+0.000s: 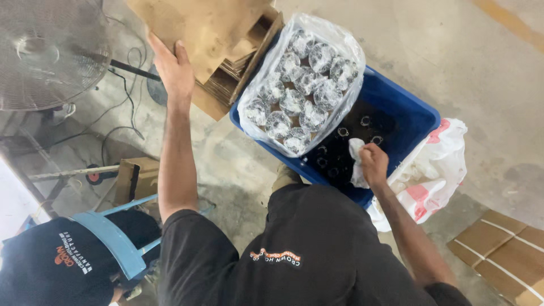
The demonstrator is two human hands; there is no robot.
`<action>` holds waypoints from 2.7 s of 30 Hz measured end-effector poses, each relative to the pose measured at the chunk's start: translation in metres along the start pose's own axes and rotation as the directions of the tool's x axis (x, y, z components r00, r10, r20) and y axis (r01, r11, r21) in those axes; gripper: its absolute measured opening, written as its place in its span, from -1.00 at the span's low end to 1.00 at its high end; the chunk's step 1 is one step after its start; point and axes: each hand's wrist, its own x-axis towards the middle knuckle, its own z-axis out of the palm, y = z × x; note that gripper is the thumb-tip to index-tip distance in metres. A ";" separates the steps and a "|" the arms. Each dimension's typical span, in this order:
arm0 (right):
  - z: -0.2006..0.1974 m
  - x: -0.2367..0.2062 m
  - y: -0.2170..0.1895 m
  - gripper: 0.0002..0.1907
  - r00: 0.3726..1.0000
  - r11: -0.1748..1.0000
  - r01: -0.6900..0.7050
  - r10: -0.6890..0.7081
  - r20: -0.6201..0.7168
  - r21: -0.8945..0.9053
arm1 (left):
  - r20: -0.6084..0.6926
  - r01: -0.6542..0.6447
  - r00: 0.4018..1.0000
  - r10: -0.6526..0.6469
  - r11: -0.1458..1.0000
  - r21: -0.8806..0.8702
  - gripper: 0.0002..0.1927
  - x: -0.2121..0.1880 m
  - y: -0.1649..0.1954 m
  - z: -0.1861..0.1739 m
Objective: The person works at a multi-spindle winding machine, fitting black cylindrical coil components onto the machine spindles and using scissors to trim material from them. They then wrap the finished coils in bubble wrap and pack them into a cardboard-lined box in a blue bin before returning to load more components on the machine.
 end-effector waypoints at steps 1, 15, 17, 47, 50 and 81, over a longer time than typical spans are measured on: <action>-0.003 0.005 -0.001 -0.87 0.998 0.989 0.033 -0.025 -0.054 0.147 | -0.081 0.000 0.997 -0.004 0.999 -0.047 -0.29 0.013 -0.015 0.003; -0.030 -0.023 -0.018 -0.74 0.989 0.958 -0.118 0.091 -0.115 -0.262 | 0.273 0.586 0.600 -0.752 0.645 0.490 -0.57 0.045 -0.074 0.123; -0.038 -0.029 -0.013 -0.73 0.969 0.933 -0.242 0.222 -0.106 -0.267 | 0.129 0.450 0.778 -0.615 0.688 0.569 -0.54 0.041 -0.059 0.120; -0.019 0.006 -0.038 -0.61 0.969 0.668 -0.176 -0.013 0.248 0.723 | 0.775 0.429 0.610 0.164 0.754 -0.497 -0.84 -0.094 0.188 0.227; 0.004 0.027 -0.064 -0.61 0.892 0.407 -0.374 -0.086 0.443 0.833 | 0.836 0.659 0.533 0.130 0.556 -0.506 -0.85 -0.126 0.202 0.206; -0.026 -0.002 0.006 -0.77 0.936 0.876 -0.135 -0.041 0.349 0.464 | 0.912 0.215 0.407 -0.043 0.975 -0.049 -0.83 -0.313 0.095 0.159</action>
